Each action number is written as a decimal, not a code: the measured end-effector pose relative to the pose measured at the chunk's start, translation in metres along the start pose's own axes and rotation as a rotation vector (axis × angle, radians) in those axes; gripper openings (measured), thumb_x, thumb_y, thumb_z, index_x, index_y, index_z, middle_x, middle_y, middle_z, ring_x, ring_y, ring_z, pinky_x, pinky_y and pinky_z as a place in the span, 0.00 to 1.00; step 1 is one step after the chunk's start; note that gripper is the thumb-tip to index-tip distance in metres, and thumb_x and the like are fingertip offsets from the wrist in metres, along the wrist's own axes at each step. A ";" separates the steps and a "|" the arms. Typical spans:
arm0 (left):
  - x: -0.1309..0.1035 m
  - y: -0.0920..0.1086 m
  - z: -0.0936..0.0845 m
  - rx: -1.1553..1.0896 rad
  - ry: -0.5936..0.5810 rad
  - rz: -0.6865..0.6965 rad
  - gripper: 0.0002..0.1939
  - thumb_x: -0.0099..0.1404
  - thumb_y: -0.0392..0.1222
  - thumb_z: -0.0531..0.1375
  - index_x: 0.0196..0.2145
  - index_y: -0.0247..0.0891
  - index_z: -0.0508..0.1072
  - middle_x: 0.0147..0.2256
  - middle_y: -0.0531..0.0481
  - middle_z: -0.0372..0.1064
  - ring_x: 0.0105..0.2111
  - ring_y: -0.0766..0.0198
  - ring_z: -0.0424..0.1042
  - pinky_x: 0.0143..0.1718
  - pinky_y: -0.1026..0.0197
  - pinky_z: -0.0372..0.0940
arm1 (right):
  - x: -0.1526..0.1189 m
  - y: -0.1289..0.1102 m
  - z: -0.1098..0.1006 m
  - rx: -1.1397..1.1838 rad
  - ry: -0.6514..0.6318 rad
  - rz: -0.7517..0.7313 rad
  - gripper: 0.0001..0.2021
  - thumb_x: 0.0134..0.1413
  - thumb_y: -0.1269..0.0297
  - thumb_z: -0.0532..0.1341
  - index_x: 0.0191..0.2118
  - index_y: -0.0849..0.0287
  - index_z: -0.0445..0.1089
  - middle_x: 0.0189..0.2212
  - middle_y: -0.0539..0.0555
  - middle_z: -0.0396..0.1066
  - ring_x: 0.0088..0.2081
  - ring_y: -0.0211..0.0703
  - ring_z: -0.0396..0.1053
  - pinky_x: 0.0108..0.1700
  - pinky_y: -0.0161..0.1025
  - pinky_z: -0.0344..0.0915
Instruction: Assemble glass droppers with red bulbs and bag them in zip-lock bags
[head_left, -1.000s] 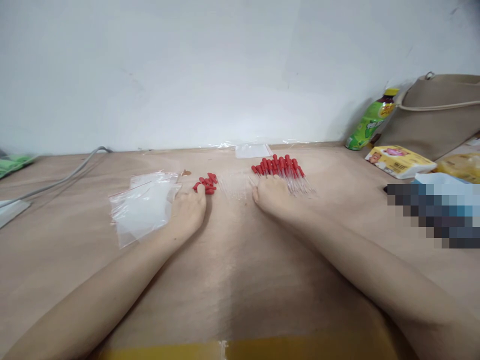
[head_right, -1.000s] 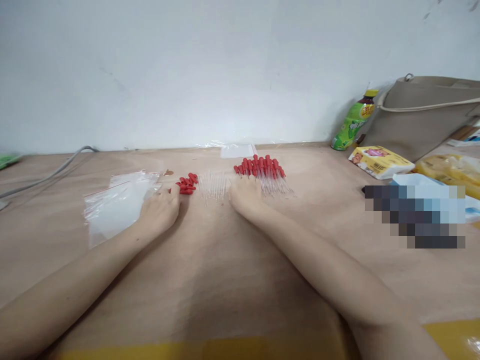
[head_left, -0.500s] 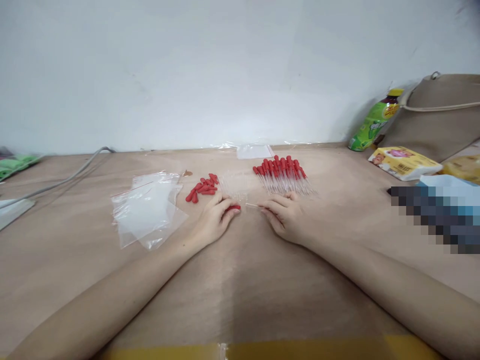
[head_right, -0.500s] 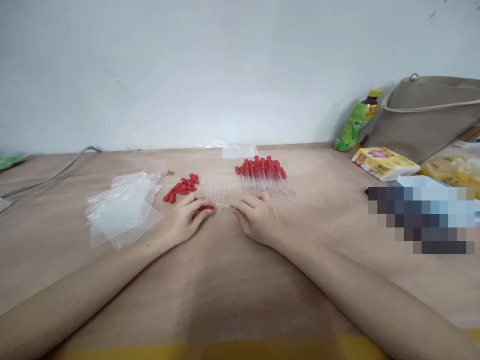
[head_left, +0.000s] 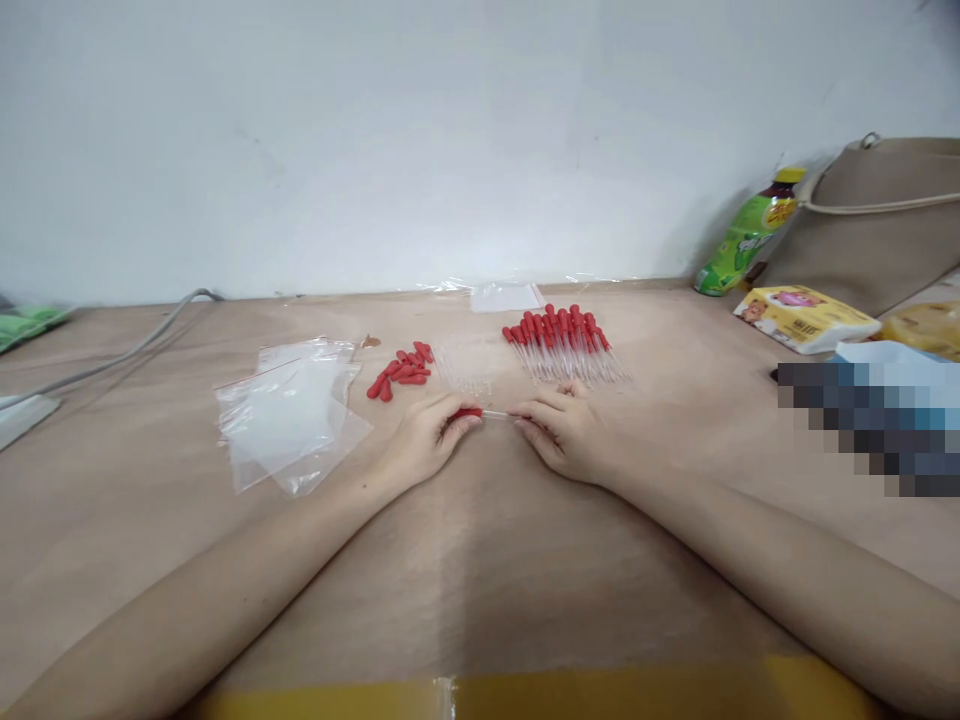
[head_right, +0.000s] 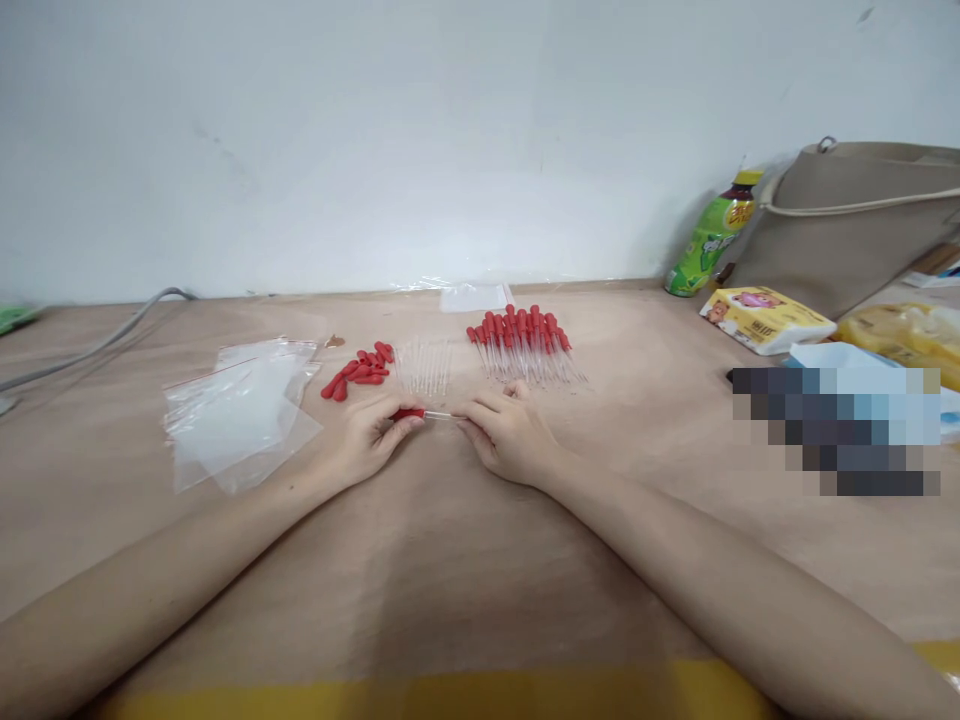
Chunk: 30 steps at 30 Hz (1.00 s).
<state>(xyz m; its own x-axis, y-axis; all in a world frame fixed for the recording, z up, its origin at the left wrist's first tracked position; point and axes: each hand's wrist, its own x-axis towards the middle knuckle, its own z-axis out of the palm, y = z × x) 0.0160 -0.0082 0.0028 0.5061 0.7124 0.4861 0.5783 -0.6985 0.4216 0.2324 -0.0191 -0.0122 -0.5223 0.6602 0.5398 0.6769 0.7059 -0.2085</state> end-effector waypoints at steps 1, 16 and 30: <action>0.000 0.000 0.000 -0.010 0.006 0.003 0.07 0.64 0.39 0.54 0.37 0.37 0.71 0.33 0.50 0.72 0.32 0.64 0.70 0.35 0.62 0.64 | 0.000 0.000 -0.001 0.005 -0.009 -0.004 0.12 0.59 0.66 0.49 0.41 0.58 0.68 0.35 0.53 0.72 0.35 0.38 0.66 0.42 0.41 0.48; -0.008 -0.003 0.002 -0.043 -0.112 0.016 0.08 0.64 0.41 0.54 0.37 0.38 0.72 0.33 0.52 0.73 0.31 0.66 0.71 0.34 0.64 0.65 | 0.003 0.001 -0.007 -0.080 -0.064 -0.068 0.12 0.58 0.67 0.49 0.38 0.56 0.71 0.29 0.50 0.71 0.28 0.36 0.61 0.38 0.41 0.43; -0.007 -0.003 0.004 -0.014 -0.132 0.124 0.08 0.64 0.40 0.53 0.36 0.36 0.70 0.30 0.49 0.71 0.29 0.66 0.69 0.30 0.65 0.63 | 0.007 -0.007 0.002 -0.032 -0.137 -0.042 0.13 0.58 0.67 0.48 0.33 0.61 0.70 0.25 0.52 0.69 0.25 0.36 0.59 0.36 0.39 0.43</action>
<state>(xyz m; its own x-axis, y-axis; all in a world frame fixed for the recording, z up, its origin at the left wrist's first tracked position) 0.0130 -0.0110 -0.0047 0.6533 0.6228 0.4304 0.4978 -0.7818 0.3756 0.2230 -0.0196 -0.0084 -0.6150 0.6603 0.4310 0.6678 0.7268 -0.1606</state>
